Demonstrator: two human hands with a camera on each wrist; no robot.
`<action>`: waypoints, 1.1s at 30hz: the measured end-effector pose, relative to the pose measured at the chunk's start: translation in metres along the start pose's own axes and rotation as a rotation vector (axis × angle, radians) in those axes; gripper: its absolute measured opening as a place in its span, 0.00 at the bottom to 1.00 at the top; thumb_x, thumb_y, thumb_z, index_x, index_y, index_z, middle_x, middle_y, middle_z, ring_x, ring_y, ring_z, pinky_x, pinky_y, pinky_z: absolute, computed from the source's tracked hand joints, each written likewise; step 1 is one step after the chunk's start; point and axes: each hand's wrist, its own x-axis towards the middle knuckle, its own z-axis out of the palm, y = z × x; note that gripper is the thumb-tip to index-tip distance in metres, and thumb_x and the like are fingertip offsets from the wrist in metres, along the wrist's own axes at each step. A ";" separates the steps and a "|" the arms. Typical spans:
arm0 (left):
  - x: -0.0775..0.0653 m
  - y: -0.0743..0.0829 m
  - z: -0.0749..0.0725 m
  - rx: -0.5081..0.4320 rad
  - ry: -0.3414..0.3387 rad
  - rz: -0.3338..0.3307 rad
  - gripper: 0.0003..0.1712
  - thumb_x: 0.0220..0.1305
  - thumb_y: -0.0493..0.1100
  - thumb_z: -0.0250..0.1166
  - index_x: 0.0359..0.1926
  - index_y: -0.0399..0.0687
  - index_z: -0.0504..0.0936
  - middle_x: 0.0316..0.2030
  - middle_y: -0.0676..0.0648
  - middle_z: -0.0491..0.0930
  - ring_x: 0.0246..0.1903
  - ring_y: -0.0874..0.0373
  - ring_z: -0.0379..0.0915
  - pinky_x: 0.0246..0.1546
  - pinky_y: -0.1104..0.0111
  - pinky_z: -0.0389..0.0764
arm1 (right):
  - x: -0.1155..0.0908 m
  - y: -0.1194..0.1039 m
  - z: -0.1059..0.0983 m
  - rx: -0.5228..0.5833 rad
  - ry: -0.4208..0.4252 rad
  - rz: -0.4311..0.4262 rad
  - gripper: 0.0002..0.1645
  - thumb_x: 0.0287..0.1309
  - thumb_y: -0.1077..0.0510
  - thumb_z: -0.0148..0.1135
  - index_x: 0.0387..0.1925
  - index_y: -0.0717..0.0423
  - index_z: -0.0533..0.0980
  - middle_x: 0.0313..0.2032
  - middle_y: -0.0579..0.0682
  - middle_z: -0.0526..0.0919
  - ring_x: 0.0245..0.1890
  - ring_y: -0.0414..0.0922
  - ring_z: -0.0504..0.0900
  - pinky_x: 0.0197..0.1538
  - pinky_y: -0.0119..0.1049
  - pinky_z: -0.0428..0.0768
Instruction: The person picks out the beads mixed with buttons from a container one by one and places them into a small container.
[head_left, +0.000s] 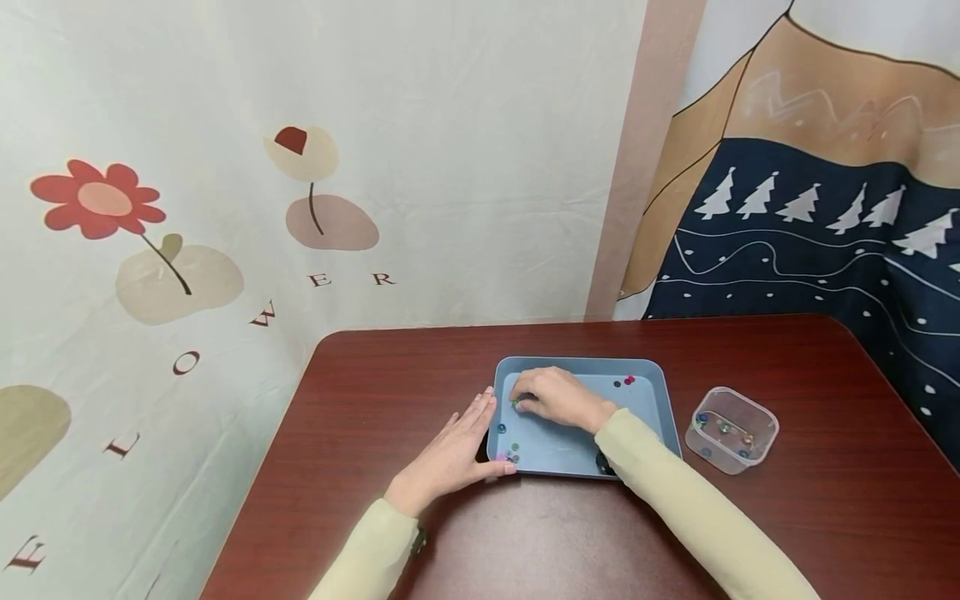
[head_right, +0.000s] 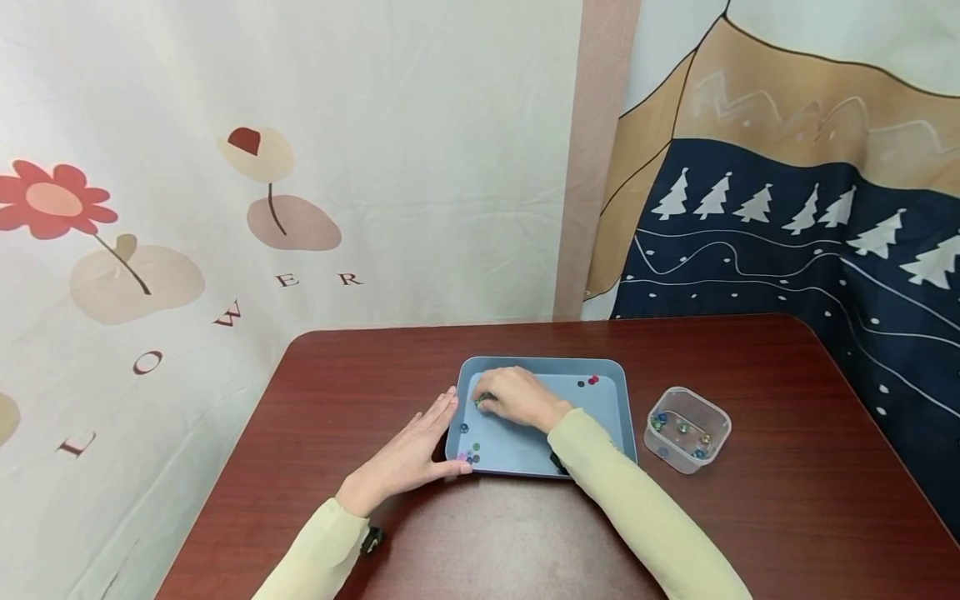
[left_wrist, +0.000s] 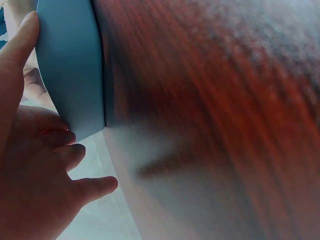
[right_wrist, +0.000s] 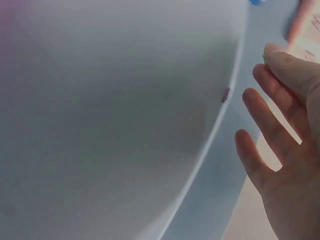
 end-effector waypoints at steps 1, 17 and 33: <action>0.000 0.000 0.000 0.001 -0.002 -0.003 0.63 0.64 0.69 0.68 0.81 0.35 0.49 0.83 0.41 0.43 0.81 0.46 0.41 0.73 0.38 0.55 | -0.001 0.000 -0.002 0.011 0.011 0.019 0.10 0.65 0.57 0.71 0.47 0.53 0.88 0.45 0.45 0.88 0.47 0.42 0.86 0.55 0.42 0.83; -0.001 0.001 0.000 -0.004 -0.006 -0.022 0.64 0.64 0.71 0.67 0.82 0.37 0.49 0.83 0.44 0.41 0.81 0.48 0.40 0.74 0.39 0.54 | -0.019 -0.011 -0.048 0.047 0.235 0.107 0.10 0.65 0.58 0.71 0.48 0.52 0.87 0.47 0.45 0.87 0.51 0.46 0.85 0.55 0.46 0.83; 0.000 0.002 0.000 -0.017 -0.012 -0.037 0.63 0.63 0.70 0.68 0.82 0.38 0.48 0.83 0.46 0.40 0.81 0.49 0.39 0.75 0.40 0.52 | -0.050 -0.027 -0.076 0.089 0.427 0.112 0.13 0.60 0.61 0.75 0.47 0.50 0.87 0.47 0.46 0.87 0.50 0.46 0.84 0.50 0.46 0.84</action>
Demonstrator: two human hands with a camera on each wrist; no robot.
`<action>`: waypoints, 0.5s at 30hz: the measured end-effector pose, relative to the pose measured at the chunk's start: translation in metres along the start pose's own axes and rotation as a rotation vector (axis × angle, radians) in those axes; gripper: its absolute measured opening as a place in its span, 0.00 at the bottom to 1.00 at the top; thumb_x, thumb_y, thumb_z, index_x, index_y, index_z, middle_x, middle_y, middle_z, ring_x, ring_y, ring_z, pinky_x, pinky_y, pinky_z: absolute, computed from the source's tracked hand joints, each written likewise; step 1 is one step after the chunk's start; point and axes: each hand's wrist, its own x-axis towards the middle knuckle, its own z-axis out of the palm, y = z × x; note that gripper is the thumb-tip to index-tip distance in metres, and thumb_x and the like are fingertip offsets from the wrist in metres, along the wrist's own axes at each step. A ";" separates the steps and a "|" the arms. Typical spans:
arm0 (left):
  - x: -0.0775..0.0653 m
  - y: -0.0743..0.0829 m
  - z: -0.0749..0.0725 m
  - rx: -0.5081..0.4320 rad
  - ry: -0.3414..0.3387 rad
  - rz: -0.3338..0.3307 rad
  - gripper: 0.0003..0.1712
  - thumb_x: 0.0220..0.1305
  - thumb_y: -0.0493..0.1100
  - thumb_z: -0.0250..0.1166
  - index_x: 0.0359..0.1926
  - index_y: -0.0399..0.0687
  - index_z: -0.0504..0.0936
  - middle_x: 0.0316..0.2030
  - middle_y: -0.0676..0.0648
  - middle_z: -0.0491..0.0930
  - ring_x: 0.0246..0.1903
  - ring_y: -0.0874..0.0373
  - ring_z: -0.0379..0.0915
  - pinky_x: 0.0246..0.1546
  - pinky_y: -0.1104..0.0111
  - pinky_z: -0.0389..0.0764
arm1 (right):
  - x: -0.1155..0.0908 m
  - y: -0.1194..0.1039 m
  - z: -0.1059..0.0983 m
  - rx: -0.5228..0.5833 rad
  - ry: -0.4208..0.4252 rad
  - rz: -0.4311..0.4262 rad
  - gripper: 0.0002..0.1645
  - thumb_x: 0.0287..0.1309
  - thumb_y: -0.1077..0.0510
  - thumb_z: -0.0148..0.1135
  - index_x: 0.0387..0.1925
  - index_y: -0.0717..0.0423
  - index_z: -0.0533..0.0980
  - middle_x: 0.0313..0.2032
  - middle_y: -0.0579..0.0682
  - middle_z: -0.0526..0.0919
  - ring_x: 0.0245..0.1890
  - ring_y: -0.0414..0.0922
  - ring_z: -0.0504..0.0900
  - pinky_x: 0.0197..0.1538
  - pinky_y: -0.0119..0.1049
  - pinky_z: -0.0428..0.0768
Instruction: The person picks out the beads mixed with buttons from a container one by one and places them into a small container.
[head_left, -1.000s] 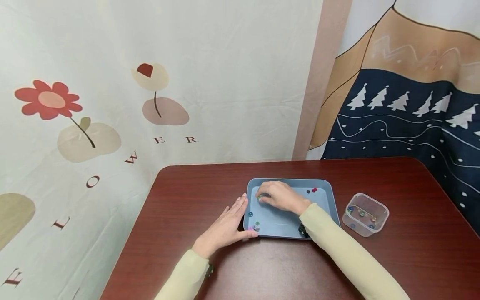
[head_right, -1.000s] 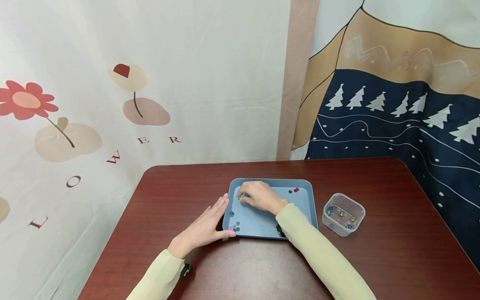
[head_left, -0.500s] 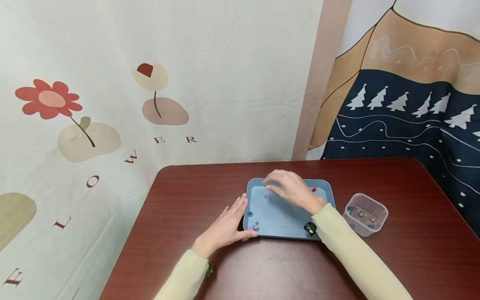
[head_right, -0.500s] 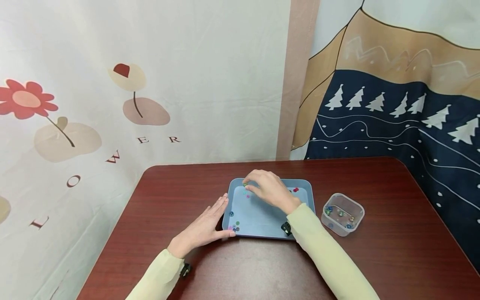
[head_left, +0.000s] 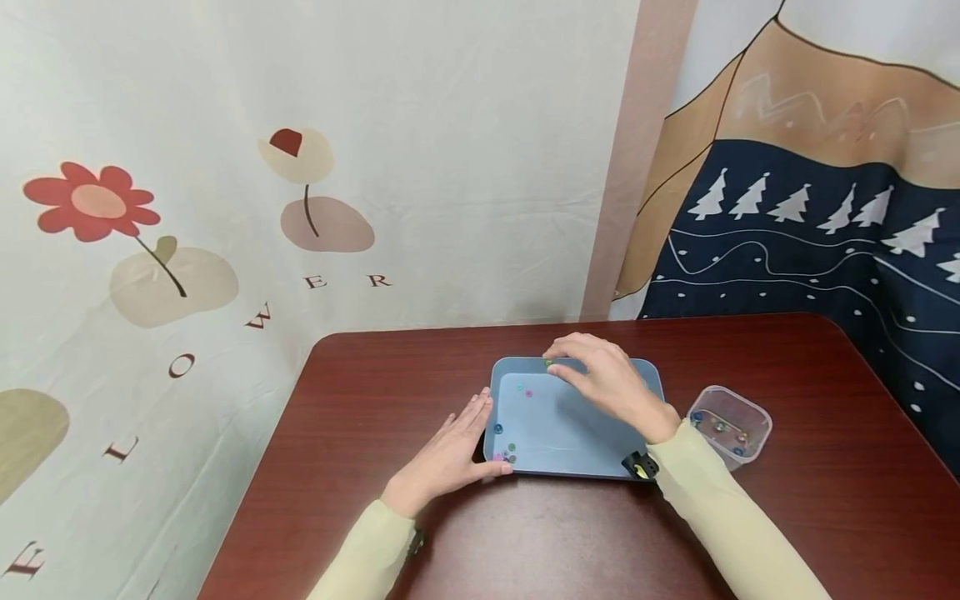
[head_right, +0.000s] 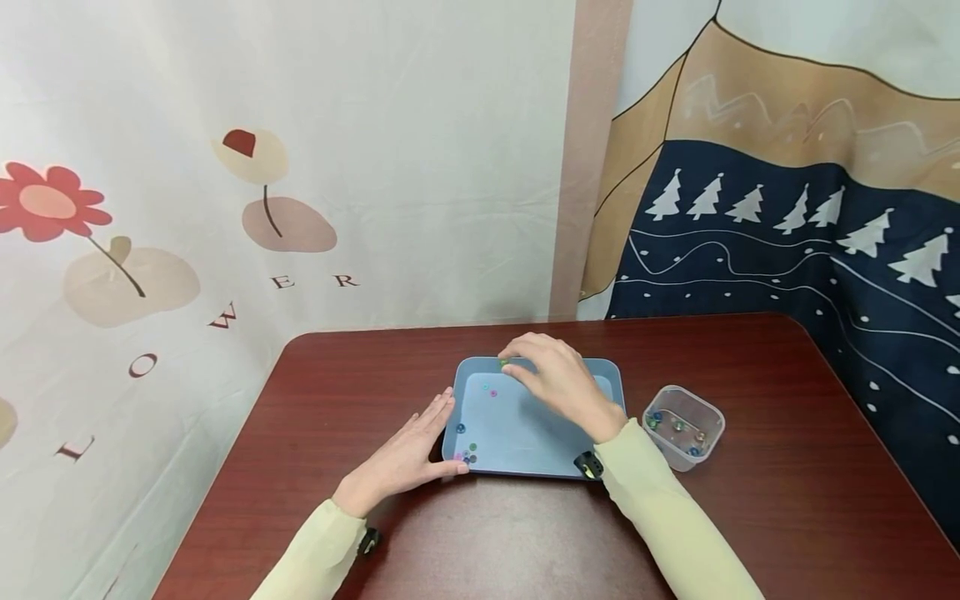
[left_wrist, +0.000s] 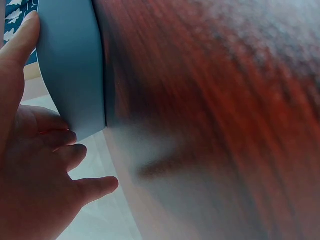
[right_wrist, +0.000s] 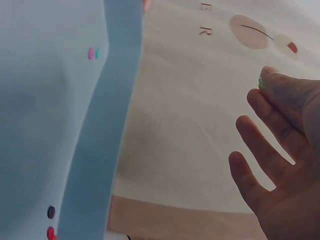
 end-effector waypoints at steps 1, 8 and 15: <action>0.000 0.000 0.000 -0.001 0.000 -0.001 0.63 0.64 0.70 0.68 0.82 0.38 0.48 0.83 0.46 0.40 0.81 0.49 0.39 0.75 0.40 0.52 | -0.002 -0.001 -0.003 -0.001 0.010 0.000 0.13 0.60 0.61 0.76 0.47 0.50 0.87 0.47 0.46 0.87 0.50 0.45 0.84 0.50 0.46 0.84; 0.000 -0.001 0.001 -0.006 0.009 0.012 0.63 0.64 0.69 0.68 0.82 0.37 0.49 0.83 0.44 0.41 0.81 0.47 0.40 0.74 0.39 0.52 | -0.014 -0.006 -0.020 -0.035 0.041 0.013 0.14 0.59 0.60 0.76 0.47 0.48 0.87 0.47 0.44 0.87 0.52 0.45 0.84 0.51 0.46 0.83; 0.000 -0.003 0.002 -0.012 0.009 0.016 0.63 0.64 0.69 0.68 0.82 0.37 0.49 0.83 0.43 0.41 0.81 0.46 0.40 0.75 0.40 0.52 | -0.031 -0.006 -0.033 -0.059 0.087 0.049 0.14 0.58 0.59 0.78 0.46 0.48 0.87 0.49 0.45 0.88 0.56 0.48 0.82 0.53 0.49 0.83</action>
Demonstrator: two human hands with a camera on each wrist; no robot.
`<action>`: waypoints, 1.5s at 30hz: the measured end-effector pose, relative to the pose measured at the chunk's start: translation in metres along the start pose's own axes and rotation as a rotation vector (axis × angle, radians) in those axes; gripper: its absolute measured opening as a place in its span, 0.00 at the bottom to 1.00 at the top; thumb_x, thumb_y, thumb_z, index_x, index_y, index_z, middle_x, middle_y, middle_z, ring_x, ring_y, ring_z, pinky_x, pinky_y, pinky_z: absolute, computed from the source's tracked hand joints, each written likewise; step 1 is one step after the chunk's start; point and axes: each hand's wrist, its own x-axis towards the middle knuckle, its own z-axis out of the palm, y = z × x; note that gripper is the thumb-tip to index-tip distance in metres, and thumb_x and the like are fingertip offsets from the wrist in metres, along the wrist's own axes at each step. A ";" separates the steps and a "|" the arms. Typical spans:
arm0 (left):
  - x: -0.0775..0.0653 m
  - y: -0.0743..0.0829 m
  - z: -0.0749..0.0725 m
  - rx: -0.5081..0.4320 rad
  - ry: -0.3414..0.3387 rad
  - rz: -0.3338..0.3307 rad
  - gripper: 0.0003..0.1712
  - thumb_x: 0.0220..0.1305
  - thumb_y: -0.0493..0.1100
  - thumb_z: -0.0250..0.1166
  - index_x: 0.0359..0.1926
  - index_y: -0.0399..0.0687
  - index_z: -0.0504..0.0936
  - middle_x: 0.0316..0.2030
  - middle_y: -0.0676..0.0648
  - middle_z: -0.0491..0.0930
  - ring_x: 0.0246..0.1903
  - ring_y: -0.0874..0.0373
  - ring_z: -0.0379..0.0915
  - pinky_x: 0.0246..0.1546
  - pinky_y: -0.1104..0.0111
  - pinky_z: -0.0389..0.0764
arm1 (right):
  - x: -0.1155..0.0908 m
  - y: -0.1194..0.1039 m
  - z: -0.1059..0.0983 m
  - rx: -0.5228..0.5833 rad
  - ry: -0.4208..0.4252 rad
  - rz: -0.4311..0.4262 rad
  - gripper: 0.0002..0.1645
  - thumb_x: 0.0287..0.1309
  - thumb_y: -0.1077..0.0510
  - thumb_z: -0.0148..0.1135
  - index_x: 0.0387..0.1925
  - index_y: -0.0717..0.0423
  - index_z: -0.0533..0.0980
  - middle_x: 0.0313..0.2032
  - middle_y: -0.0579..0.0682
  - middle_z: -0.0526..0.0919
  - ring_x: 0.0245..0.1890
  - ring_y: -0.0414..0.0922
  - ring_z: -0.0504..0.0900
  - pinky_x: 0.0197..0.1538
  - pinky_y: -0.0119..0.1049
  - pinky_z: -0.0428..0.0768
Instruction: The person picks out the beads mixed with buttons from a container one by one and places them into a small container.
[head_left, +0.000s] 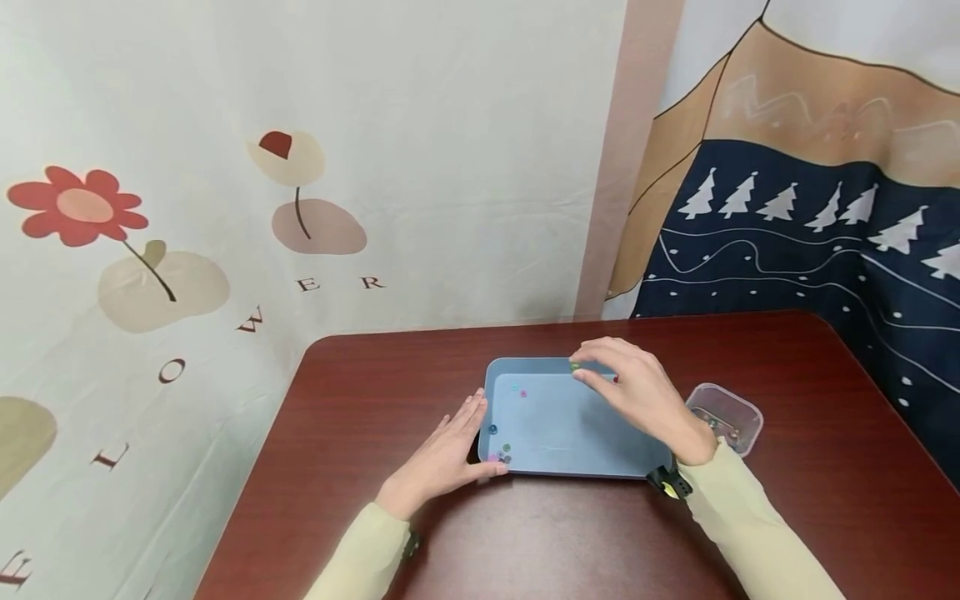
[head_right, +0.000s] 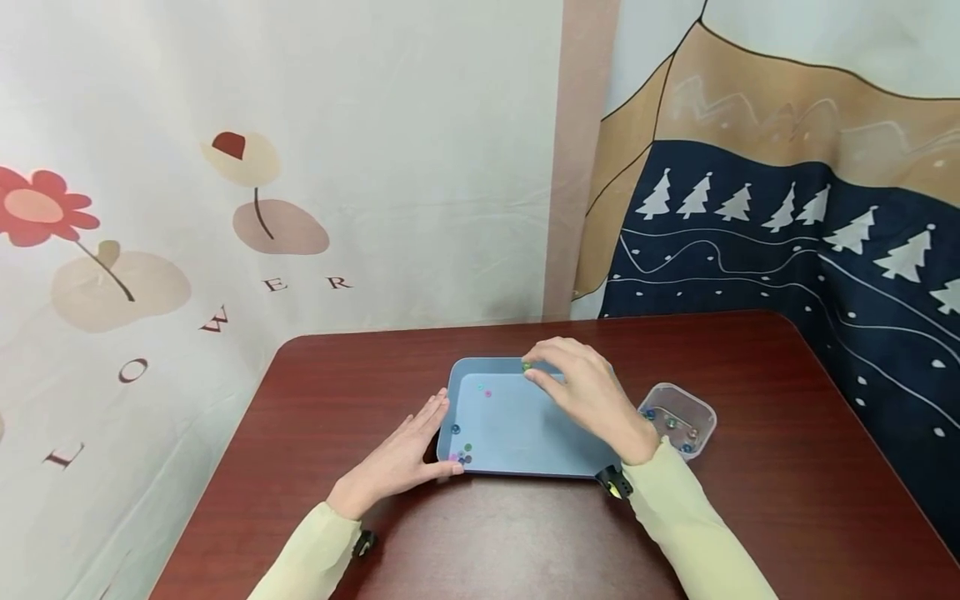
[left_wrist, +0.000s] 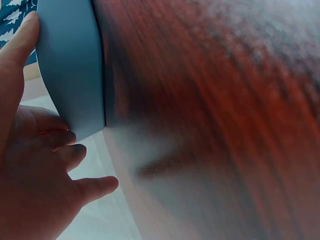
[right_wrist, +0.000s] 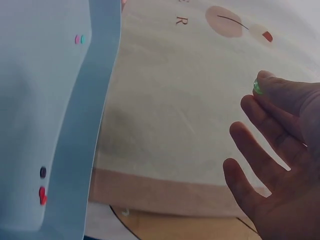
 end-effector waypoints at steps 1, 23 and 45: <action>0.000 0.000 0.000 0.001 0.000 -0.002 0.63 0.64 0.69 0.68 0.82 0.37 0.48 0.83 0.44 0.41 0.81 0.46 0.40 0.75 0.40 0.52 | -0.002 0.000 -0.002 -0.004 0.008 0.006 0.14 0.57 0.59 0.78 0.46 0.48 0.87 0.49 0.46 0.88 0.56 0.48 0.82 0.53 0.49 0.83; -0.002 -0.001 -0.003 0.016 0.003 -0.011 0.63 0.63 0.70 0.68 0.82 0.38 0.49 0.83 0.44 0.41 0.81 0.48 0.40 0.75 0.41 0.52 | -0.050 0.007 -0.066 -0.113 0.153 0.151 0.21 0.54 0.65 0.78 0.50 0.51 0.87 0.53 0.54 0.86 0.51 0.49 0.83 0.41 0.10 0.72; 0.000 0.000 -0.001 0.027 -0.004 -0.010 0.64 0.63 0.73 0.66 0.82 0.38 0.48 0.83 0.46 0.41 0.81 0.49 0.39 0.75 0.41 0.53 | -0.110 0.045 -0.090 -0.236 0.128 0.284 0.20 0.52 0.65 0.79 0.48 0.52 0.87 0.50 0.56 0.86 0.46 0.53 0.81 0.44 0.06 0.63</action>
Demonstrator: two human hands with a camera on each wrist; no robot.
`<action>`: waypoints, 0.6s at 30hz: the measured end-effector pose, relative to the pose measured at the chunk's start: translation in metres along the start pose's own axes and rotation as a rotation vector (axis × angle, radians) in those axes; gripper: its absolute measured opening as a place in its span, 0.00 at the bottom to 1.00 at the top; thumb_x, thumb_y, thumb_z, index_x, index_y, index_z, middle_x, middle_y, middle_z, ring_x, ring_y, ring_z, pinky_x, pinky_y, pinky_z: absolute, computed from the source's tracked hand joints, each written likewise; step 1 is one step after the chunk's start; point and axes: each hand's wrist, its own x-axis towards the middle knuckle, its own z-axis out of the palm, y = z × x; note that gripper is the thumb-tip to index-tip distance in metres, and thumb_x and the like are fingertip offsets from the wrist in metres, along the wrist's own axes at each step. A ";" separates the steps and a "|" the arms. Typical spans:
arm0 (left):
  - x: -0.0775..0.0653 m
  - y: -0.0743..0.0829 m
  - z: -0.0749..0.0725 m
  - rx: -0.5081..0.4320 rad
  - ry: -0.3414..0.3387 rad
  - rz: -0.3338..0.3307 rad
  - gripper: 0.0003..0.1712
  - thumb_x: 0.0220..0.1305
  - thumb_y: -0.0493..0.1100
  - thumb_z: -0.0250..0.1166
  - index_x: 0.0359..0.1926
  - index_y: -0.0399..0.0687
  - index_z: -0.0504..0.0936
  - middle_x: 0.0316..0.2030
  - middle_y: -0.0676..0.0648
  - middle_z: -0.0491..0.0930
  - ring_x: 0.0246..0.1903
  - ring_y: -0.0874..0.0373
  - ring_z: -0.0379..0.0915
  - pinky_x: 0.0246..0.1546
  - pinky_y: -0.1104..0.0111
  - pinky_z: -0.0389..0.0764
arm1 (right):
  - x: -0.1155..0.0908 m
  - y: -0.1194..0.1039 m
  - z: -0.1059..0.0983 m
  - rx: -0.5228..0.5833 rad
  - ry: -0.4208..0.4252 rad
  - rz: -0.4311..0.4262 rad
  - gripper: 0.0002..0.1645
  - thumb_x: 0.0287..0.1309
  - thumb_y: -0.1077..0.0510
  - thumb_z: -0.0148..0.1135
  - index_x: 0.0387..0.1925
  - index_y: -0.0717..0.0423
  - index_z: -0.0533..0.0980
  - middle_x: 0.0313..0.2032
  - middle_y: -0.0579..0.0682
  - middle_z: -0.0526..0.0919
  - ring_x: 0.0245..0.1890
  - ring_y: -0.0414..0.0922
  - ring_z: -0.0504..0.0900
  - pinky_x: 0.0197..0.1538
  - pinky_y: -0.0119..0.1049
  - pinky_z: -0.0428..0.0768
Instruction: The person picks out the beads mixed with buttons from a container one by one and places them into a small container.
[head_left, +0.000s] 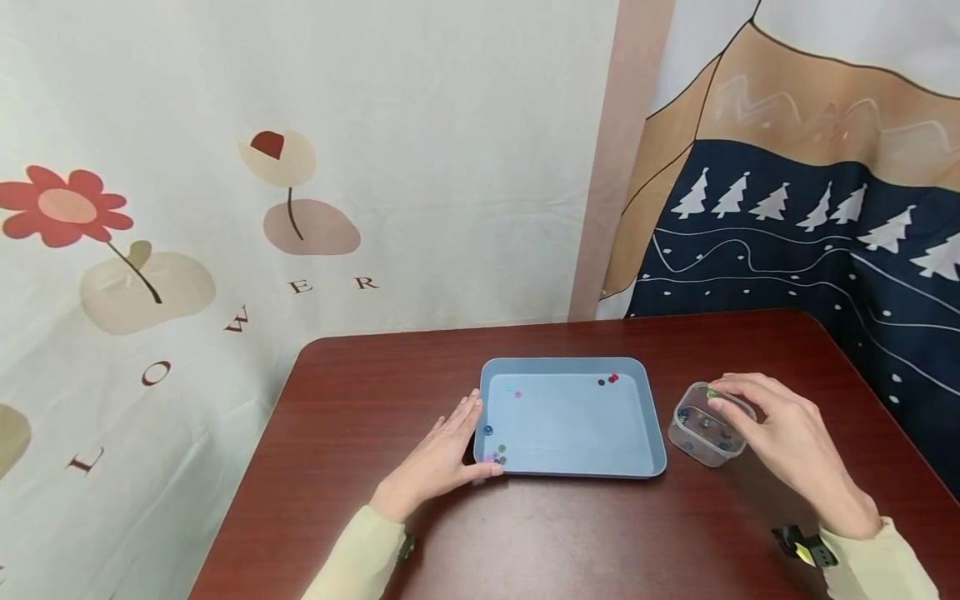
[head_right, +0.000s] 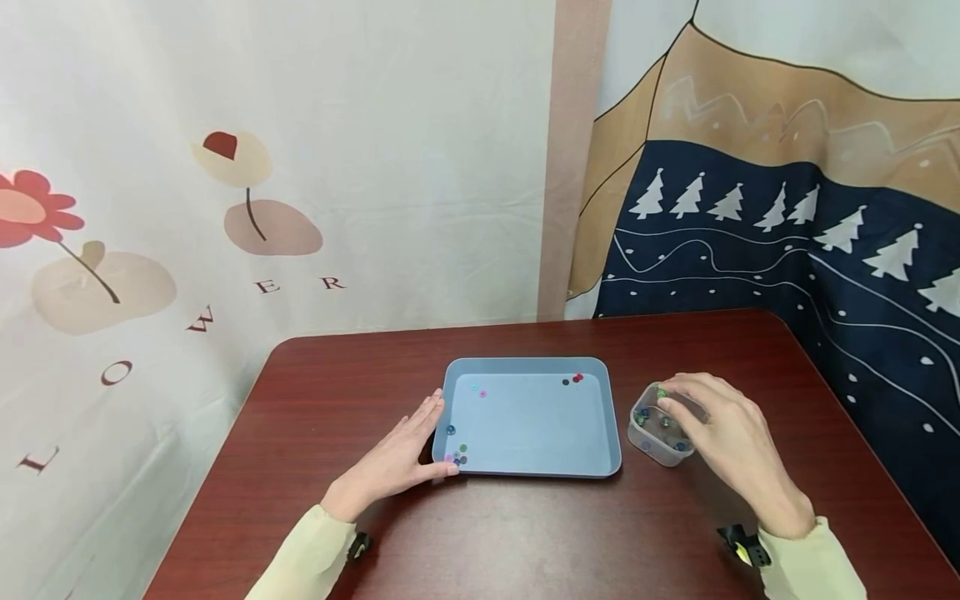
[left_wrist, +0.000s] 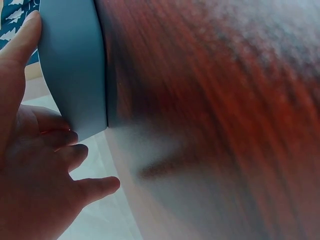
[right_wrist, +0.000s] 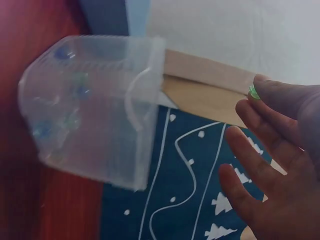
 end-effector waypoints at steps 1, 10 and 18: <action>0.000 0.000 0.000 0.002 -0.001 -0.002 0.64 0.63 0.73 0.66 0.82 0.39 0.48 0.83 0.46 0.41 0.81 0.50 0.39 0.75 0.41 0.53 | -0.002 0.002 0.000 -0.007 -0.001 -0.001 0.20 0.51 0.65 0.80 0.48 0.53 0.87 0.50 0.56 0.86 0.46 0.53 0.81 0.44 0.06 0.63; 0.000 0.000 -0.002 0.000 0.001 0.005 0.64 0.63 0.72 0.67 0.82 0.38 0.48 0.83 0.44 0.42 0.81 0.48 0.40 0.74 0.40 0.53 | -0.012 0.020 0.001 -0.131 -0.089 -0.007 0.18 0.50 0.64 0.80 0.45 0.56 0.87 0.50 0.64 0.85 0.48 0.61 0.81 0.46 0.57 0.83; 0.002 0.000 -0.003 -0.010 0.005 0.011 0.63 0.63 0.70 0.68 0.81 0.36 0.50 0.83 0.42 0.43 0.81 0.47 0.41 0.74 0.40 0.54 | -0.014 0.029 0.006 -0.202 -0.133 -0.082 0.19 0.47 0.63 0.81 0.44 0.59 0.87 0.48 0.65 0.86 0.51 0.64 0.81 0.50 0.69 0.75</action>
